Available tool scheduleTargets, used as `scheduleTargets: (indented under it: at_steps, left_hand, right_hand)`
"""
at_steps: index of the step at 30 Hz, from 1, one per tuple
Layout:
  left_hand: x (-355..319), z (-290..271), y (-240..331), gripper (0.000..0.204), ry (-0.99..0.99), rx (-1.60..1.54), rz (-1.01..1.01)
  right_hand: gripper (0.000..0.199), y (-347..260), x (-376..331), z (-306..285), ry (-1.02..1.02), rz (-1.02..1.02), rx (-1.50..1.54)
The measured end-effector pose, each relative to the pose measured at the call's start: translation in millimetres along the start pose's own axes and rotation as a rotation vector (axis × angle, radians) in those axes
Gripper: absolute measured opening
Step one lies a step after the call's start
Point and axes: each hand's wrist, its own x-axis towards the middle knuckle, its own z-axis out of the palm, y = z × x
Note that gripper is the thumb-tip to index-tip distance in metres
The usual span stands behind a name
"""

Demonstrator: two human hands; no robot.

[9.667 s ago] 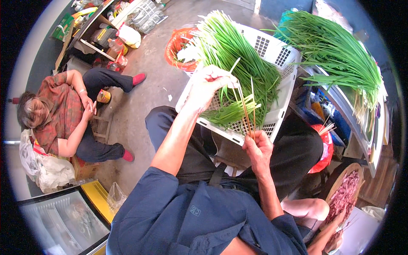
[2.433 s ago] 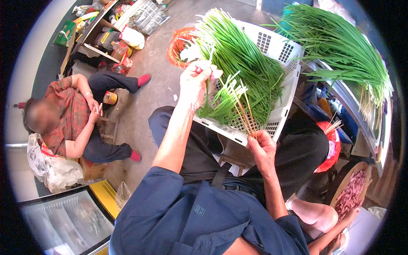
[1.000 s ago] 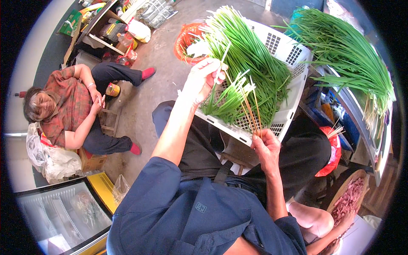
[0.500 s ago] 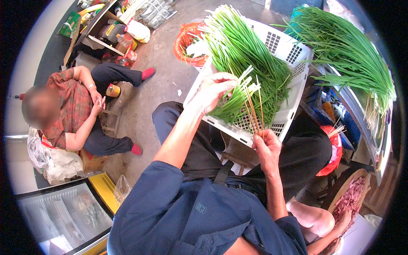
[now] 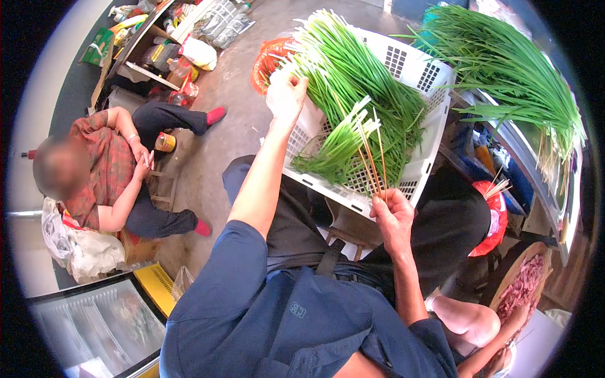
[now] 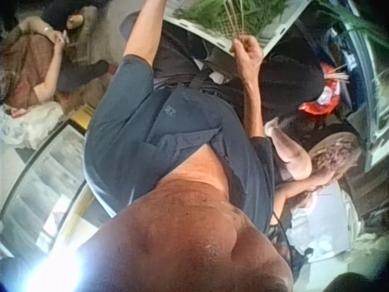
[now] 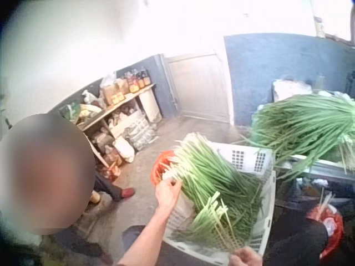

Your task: The person weaves and threads green onions onto wooden skewers by hand, picking stalks from a basket.

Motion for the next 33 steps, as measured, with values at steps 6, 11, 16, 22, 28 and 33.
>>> scheduleTargets:
  at_steps: [6, 11, 16, 22, 28, 33]
  left_hand:
    - [-12.4, -5.0, -3.3, 0.022, -0.052, -0.410, -0.206]
    - [-24.0, -38.0, 28.3, 0.013, -0.038, -0.796, -0.195]
    - [-2.6, -79.3, 51.5, 0.004, 0.147, -0.987, -0.078]
    - [26.6, -130.4, 64.3, 0.006, 0.197, -1.066, 0.073]
    - [-10.9, -113.4, 69.7, 0.013, -0.149, -1.242, -0.086]
    - [-47.0, -91.2, 63.5, 0.016, -0.293, -1.247, -0.269]
  right_hand:
    - [0.008, 1.8, 0.3, 3.2, 0.021, -0.024, 0.032]
    - [0.007, 0.1, -0.5, -1.2, 0.017, 0.004, -0.003]
    - [0.007, -0.5, -0.9, -1.1, 0.011, 0.041, -0.001]
    - [0.006, 0.7, -1.6, 0.0, 0.011, 0.011, 0.010]
    - [0.006, 1.8, -2.5, -2.3, -0.026, -0.026, 0.010]
    - [0.005, 0.0, -6.0, -5.4, -0.068, -0.044, -0.040]
